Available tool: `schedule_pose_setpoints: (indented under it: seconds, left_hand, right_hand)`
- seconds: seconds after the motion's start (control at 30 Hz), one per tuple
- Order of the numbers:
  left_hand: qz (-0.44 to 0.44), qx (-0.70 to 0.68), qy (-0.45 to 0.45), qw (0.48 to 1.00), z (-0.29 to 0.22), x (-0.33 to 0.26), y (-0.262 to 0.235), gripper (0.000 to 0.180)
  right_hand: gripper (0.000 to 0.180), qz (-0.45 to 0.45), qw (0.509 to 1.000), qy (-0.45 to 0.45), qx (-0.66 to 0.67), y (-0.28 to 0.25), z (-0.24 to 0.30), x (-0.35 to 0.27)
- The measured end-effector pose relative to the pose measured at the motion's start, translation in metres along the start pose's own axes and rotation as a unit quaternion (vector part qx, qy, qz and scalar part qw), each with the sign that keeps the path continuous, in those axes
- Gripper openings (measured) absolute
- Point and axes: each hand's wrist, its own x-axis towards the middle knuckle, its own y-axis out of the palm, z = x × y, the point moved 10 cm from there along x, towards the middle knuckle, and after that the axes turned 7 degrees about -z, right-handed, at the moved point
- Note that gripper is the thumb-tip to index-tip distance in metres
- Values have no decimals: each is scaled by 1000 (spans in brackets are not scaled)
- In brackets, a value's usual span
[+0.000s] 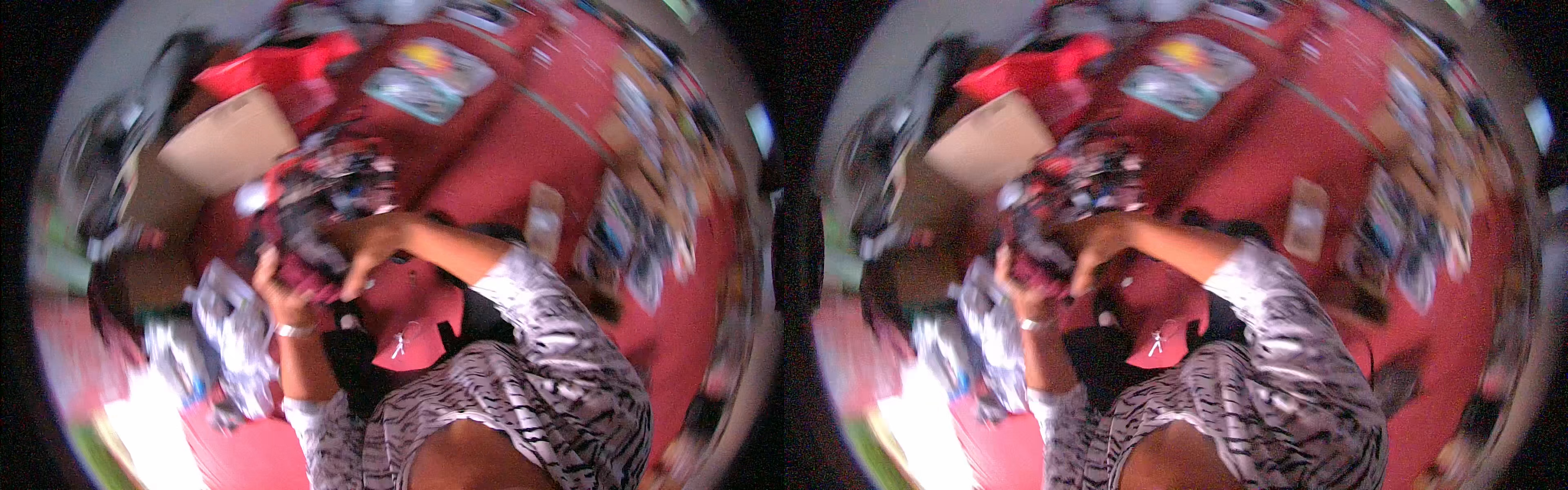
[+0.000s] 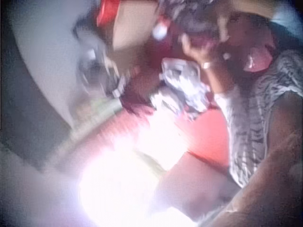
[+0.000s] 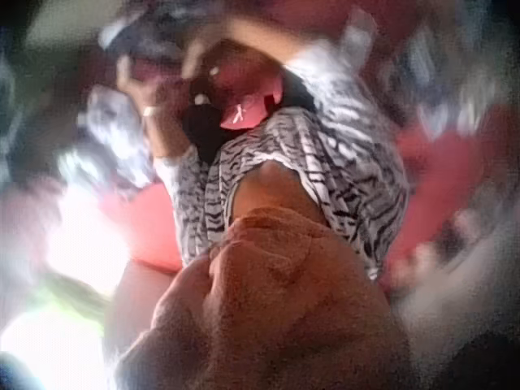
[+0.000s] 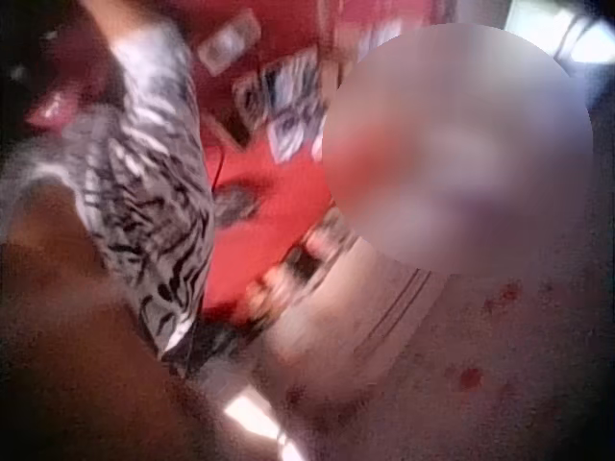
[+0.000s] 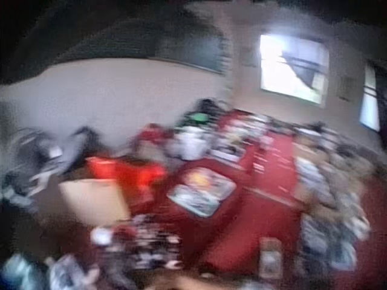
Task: The person sits on a red floor and organizes various small items, including plastic bags, containers, and a red basket. They pick up and inspect items, move them between containers, and place some into a cardboard box.
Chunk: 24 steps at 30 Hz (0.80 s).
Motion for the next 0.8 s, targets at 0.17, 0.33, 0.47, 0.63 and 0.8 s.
schedule_pose_setpoints:
  seconds: [0.17,0.33,0.47,0.63,0.8]
  left_hand:
    - [-59,183,88,977,0,19,-26,48]
    - [-40,278,82,956,37,32,-4,50]
    - [-29,324,78,942,58,34,10,52]
    - [-23,354,84,931,68,35,15,55]
    - [-50,341,104,933,34,26,-1,57]
  right_hand:
    - [71,-190,922,-297,-158,-12,39,2]
    - [70,-300,889,-280,-202,-37,34,-13]
    - [69,-342,875,-269,-212,-49,35,-27]
    - [69,-374,863,-267,-210,-62,33,-45]
    - [68,-333,885,-263,-190,-50,36,-24]
